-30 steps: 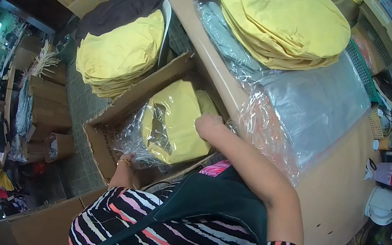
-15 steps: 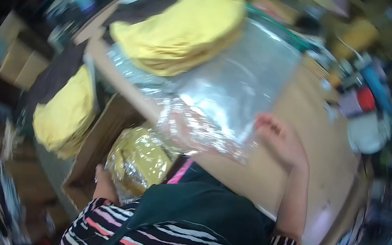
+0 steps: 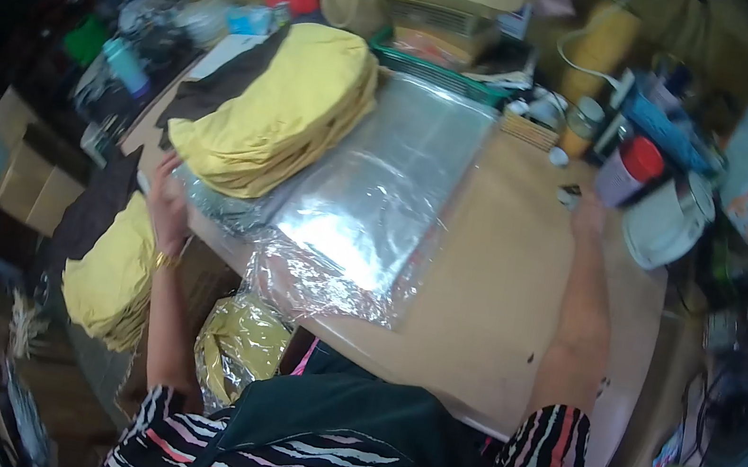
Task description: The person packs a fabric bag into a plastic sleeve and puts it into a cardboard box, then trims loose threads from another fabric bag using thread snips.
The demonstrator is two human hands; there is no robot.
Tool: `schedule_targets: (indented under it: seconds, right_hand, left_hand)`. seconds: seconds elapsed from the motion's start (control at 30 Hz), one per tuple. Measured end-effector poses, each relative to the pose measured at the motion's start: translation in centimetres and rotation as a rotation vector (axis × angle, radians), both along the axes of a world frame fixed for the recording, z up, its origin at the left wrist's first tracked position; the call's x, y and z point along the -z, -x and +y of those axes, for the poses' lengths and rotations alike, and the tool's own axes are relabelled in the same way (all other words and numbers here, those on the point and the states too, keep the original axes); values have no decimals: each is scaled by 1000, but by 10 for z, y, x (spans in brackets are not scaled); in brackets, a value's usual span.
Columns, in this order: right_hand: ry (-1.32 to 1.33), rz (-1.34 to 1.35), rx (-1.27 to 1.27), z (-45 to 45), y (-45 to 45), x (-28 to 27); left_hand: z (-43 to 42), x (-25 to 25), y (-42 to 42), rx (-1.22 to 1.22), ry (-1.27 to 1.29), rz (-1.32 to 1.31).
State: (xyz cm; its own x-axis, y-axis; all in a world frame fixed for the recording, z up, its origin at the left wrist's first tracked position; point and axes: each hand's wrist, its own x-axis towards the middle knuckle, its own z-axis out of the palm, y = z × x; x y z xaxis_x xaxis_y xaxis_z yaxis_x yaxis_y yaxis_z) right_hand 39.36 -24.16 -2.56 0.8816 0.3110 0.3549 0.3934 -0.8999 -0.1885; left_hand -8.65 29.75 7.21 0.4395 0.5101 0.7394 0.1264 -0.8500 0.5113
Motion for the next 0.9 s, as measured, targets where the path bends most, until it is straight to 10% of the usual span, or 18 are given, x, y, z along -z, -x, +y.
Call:
schedule_targets:
  seconds: [0.13,0.23,0.5,0.7,0.83,0.9]
  right_hand:
    - [253,73,28,20,0,-21]
    - [483,-25,1,25,-19,-24]
    - [530,46,-23,24,-26,-45]
    - [-361,-372,-141,58,-1,-53]
    - [-897,628,-53,74,116,-97]
    - [-794,567,-132,63,153,-66]
  left_hand:
    - [-22,-21,-78,86,-357,433]
    - [-10,-29,-94,118,-20,749]
    - [30,-23,-107,449,437,320]
    - [-86,-59,-121,489,120,325]
    - [-233,-20,-104,798,-81,377]
    - [-270,-6,-89,901,-188,294]
